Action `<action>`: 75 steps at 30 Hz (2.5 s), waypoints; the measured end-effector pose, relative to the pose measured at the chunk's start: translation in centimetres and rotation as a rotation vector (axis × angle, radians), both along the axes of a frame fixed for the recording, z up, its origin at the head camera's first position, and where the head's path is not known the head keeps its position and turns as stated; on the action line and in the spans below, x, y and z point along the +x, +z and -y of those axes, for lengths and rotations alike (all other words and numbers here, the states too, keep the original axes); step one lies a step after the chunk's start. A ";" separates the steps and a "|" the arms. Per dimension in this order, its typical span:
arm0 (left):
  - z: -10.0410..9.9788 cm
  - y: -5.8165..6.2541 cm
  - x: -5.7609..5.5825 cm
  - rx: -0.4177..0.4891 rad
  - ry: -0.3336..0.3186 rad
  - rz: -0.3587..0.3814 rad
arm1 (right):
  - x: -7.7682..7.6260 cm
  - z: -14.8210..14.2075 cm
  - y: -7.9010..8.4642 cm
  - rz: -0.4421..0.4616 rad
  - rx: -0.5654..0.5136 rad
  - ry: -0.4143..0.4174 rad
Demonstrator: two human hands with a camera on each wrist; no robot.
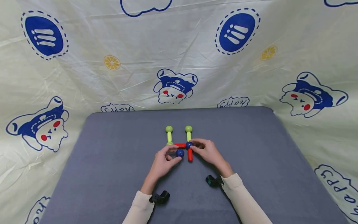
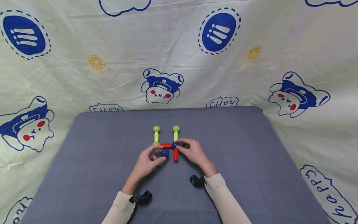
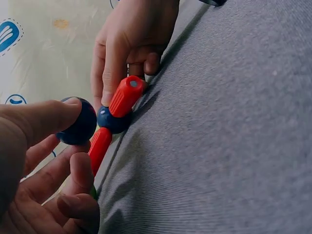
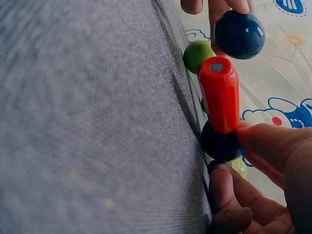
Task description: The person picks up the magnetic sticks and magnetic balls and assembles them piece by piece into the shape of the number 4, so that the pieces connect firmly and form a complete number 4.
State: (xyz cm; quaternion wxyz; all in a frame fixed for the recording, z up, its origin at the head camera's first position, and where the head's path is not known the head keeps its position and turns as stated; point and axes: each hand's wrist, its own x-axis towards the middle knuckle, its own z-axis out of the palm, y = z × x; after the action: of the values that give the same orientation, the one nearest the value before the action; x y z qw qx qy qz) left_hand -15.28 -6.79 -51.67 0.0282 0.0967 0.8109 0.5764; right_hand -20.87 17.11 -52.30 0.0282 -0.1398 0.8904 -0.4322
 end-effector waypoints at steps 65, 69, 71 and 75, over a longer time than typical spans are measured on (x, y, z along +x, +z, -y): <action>-1.9 -0.3 0.8 -0.179 -0.214 0.011 | 0.0 -0.1 -0.1 -0.024 0.001 0.006; -2.2 -0.2 0.8 -0.201 -0.206 0.008 | 0.0 -0.1 -0.1 -0.014 0.001 0.009; -2.3 -0.2 0.9 -0.210 -0.201 0.002 | 0.1 -0.1 0.0 -0.012 -0.002 0.008; -2.4 -0.3 0.9 -0.216 -0.196 -0.007 | 0.1 -0.1 -0.1 -0.017 -0.011 0.011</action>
State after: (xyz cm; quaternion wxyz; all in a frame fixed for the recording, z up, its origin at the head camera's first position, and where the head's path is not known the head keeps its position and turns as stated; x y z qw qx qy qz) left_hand -14.39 -4.43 -51.93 0.0920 0.1738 0.8551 0.4797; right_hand -20.79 17.18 -52.37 0.0222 -0.1486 0.8874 -0.4357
